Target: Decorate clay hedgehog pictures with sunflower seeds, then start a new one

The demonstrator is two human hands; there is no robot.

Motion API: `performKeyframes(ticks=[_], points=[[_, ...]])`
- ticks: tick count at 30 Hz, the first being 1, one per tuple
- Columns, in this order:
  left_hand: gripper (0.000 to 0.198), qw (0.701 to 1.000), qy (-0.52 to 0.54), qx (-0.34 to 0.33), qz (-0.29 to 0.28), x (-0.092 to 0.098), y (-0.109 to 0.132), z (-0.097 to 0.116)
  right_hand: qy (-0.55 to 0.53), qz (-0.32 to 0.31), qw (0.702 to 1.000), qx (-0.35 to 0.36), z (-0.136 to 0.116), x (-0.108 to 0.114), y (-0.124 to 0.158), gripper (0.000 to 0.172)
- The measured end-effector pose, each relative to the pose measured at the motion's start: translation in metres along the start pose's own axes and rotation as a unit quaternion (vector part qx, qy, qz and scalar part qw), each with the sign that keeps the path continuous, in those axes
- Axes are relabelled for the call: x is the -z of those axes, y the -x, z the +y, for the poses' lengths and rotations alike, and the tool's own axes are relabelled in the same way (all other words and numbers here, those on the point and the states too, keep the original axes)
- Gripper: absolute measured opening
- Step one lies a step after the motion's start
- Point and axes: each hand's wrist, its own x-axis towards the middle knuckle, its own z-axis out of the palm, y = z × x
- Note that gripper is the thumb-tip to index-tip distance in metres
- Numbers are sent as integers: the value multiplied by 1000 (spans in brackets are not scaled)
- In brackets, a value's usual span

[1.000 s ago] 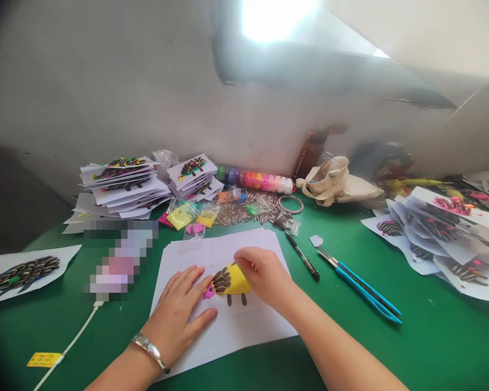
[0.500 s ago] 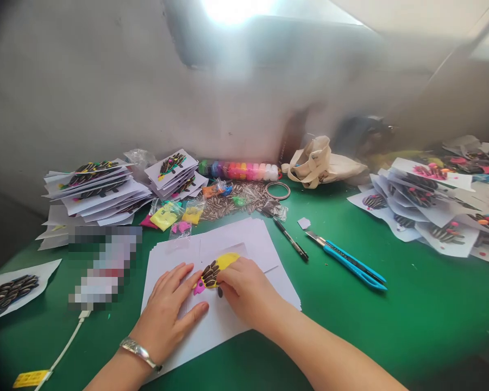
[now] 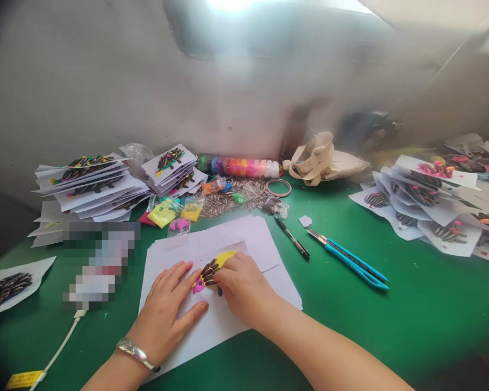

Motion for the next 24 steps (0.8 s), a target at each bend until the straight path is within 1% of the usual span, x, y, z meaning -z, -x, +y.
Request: performKeyframes(ticks=[7, 11, 14, 19, 24], points=[[47, 1000, -4, 2, 3, 0, 0, 0, 12, 7, 1000, 1, 0, -6, 1, 20], [48, 1000, -10, 2, -8, 2, 0, 0, 19, 28, 999, -30, 2, -1, 5, 15], [47, 1000, -4, 2, -5, 2, 0, 1, 31, 32, 998, -44, 2, 4, 7, 12], [46, 1000, 11, 4, 11, 1, 0, 0, 52, 20, 998, -35, 1, 1, 6, 15], [47, 1000, 5, 2, 8, 0, 0, 0, 48, 26, 998, -33, 2, -3, 4, 16]])
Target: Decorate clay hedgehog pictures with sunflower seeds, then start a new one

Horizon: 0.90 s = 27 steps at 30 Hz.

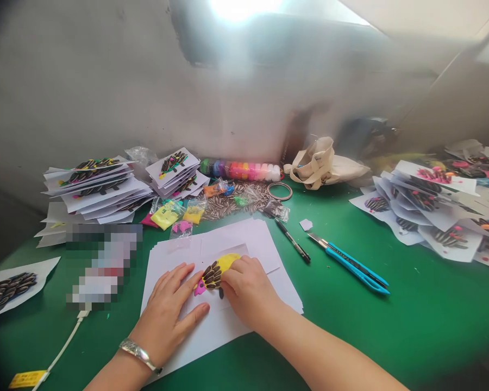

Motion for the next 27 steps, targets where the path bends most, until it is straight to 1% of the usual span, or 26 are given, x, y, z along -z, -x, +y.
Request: performKeyframes(ticks=[4, 9, 12, 15, 19, 23, 27], points=[[47, 1000, -8, 2, -2, 0, 0, 0, -2, 1, 1000, -3, 0, 1, 1, 16], [47, 1000, -9, 3, -9, 0, 1, 1, 11, 6, 1000, 8, -7, 3, 1, 7], [46, 1000, -11, -1, -8, 0, 1, 1, 27, 0, 999, 27, -11, 2, -2, 11], [47, 1000, -8, 0, -6, -1, 1, 0, 38, -3, 999, 29, -11, -1, -4, 15], [47, 1000, -7, 2, -8, -1, 1, 0, 37, -6, 999, 29, -10, -5, -4, 16], [47, 1000, -12, 5, -9, -1, 1, 1, 7, 17, 999, 27, -6, -2, -4, 17], [48, 1000, -18, 7, -17, -2, 0, 0, -21, 45, 999, -14, 4, 7, -5, 16]])
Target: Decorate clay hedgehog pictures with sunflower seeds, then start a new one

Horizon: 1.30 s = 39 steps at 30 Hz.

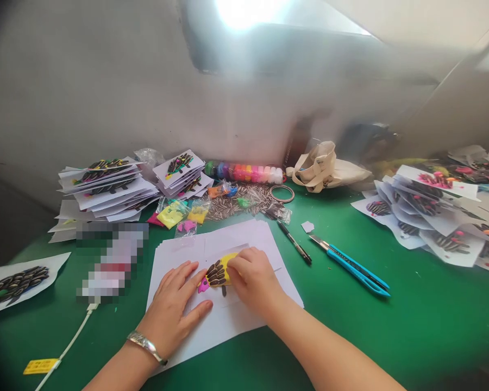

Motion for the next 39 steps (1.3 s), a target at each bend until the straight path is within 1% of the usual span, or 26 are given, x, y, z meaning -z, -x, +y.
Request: performKeyframes(ticks=[3, 7, 11, 13, 15, 17, 22, 24, 26, 29, 32, 35, 39], points=[[48, 1000, -1, -1, -7, 0, 0, 0, 3, 7, 1000, -30, 9, 4, -1, 15], [49, 1000, 4, 5, -15, 1, 1, 0, 4, 14, 999, -44, 17, 6, -2, 15], [50, 1000, 12, 14, -20, 3, 0, 1, -2, 39, 997, -67, 20, 17, -7, 18], [49, 1000, 17, 16, -19, 3, 0, 2, 24, 22, 997, -70, 23, 23, -15, 18], [49, 1000, 20, 18, -16, 4, 0, 3, 57, -13, 997, -59, 28, 24, -31, 19], [49, 999, 21, 21, -15, 5, 0, 3, 72, -26, 996, -49, 35, 20, -53, 20], [49, 999, 21, 28, -16, 6, 1, 4, 128, -43, 990, -33, 53, -6, -116, 31], [50, 999, 20, 32, -23, 6, 1, 4, 148, -52, 987, -19, 59, -15, -133, 33], [50, 999, 21, 39, -33, 7, 2, 5, 165, -60, 984, -8, 65, -21, -140, 32], [51, 998, 23, 44, -43, 9, 2, 7, 182, -64, 981, -3, 73, -24, -136, 26], [51, 998, 25, 46, -42, 11, 2, 9, 185, -53, 981, -6, 76, -19, -123, 24], [50, 998, 27, 41, -31, 10, 2, 9, 172, -25, 985, -14, 72, -7, -106, 24], [52, 999, 25, 31, -17, 7, 3, 8, 134, 19, 990, -25, 58, 11, -75, 28]])
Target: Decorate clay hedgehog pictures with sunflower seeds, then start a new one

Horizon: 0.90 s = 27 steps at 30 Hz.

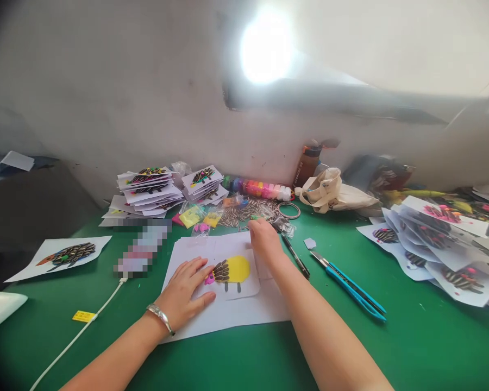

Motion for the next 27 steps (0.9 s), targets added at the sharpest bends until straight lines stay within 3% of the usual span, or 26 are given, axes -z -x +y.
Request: performKeyframes(ticks=[6, 12, 14, 17, 21, 27], points=[[55, 1000, 13, -9, 6, 0, 1, -2, -88, -21, 995, 29, -22, 15, 44, 24], [52, 999, -5, -20, 32, 12, 0, 0, -226, -84, 969, 49, -36, 12, 51, 30], [51, 999, -22, -25, 40, 17, -4, 3, -220, -93, 970, 47, -37, 10, 50, 31], [52, 1000, -21, -18, 8, 19, -16, 5, -188, -106, 976, 37, -38, 7, 48, 26], [58, 999, 0, -21, -36, 8, -27, 4, -158, -112, 979, 62, -39, 4, 48, 20], [59, 998, 38, -36, -21, -6, -23, -7, -152, -101, 979, 86, -40, 4, 47, 22]])
